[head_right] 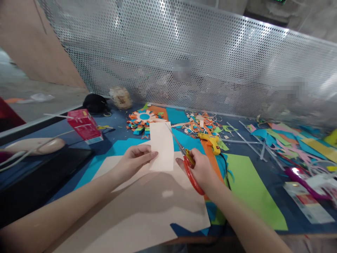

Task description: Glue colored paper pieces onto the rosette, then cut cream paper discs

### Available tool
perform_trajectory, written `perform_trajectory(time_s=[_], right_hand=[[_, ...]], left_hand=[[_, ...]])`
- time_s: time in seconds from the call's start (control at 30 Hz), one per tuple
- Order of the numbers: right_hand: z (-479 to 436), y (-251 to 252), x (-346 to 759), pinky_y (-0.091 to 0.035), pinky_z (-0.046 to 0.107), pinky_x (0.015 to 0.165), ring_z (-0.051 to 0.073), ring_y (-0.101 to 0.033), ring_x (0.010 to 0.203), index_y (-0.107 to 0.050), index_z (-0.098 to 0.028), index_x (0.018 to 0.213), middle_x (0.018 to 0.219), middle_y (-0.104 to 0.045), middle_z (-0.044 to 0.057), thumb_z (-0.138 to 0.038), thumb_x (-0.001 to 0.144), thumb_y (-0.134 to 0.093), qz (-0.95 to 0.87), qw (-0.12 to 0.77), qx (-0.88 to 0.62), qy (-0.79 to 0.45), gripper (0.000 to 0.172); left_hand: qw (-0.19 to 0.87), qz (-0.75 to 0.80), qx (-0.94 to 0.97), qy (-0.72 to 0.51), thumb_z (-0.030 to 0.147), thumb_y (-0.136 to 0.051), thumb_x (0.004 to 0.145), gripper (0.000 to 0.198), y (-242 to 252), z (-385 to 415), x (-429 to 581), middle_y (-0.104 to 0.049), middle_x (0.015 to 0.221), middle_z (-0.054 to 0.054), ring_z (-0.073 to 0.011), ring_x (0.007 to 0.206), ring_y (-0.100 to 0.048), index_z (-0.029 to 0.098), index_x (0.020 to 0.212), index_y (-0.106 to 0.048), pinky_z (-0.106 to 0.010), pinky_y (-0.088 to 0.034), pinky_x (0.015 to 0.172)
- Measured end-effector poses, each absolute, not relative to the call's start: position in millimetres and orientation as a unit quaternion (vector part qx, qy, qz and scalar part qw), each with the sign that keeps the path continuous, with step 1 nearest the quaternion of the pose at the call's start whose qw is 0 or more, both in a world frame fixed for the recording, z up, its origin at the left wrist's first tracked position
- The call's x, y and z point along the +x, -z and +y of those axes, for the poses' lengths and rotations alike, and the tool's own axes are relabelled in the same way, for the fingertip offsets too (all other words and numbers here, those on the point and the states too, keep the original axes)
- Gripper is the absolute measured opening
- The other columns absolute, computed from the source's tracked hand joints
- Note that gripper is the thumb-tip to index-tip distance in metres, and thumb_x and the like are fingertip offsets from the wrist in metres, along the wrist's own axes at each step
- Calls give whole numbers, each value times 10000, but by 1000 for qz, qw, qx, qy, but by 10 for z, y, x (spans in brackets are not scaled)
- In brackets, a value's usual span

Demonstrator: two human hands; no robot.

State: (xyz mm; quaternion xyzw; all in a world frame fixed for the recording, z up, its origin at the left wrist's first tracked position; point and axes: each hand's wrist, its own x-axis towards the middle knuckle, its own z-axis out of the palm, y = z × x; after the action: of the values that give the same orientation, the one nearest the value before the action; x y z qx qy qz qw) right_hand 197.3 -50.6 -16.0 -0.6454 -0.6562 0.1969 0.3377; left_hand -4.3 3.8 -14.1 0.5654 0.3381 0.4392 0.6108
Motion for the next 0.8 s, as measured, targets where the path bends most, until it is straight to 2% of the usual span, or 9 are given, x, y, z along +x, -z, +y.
perform_trajectory(time_s=[0.37, 0.57, 0.8], right_hand=[[-477, 165, 2013, -270, 217, 430, 101, -340, 474, -358, -225, 605, 503, -374, -58, -503, 751, -539, -661, 349, -644, -163, 363], [-466, 160, 2023, -279, 215, 416, 97, -342, 463, -410, -213, 620, 492, -409, -56, -514, 757, -532, -653, 351, -651, -164, 352], [-427, 184, 2057, -290, 213, 416, 97, -359, 473, -407, -211, 614, 518, -423, -53, -534, 744, -537, -648, 343, -658, -172, 372]], left_hand=[[568, 355, 566, -481, 430, -723, 625, 284, 300, 196, -81, -492, 526, 48, -62, 488, -407, 161, 626, -632, -183, -328, 465], [494, 391, 550, -548, 470, -737, 570, 347, 163, 153, -45, -574, 596, 22, -85, 524, -467, 159, 695, -644, -195, -406, 470], [458, 390, 599, -528, 449, -689, 648, 310, 223, 153, -70, -632, 685, -12, -95, 530, -513, 154, 742, -676, -198, -464, 444]])
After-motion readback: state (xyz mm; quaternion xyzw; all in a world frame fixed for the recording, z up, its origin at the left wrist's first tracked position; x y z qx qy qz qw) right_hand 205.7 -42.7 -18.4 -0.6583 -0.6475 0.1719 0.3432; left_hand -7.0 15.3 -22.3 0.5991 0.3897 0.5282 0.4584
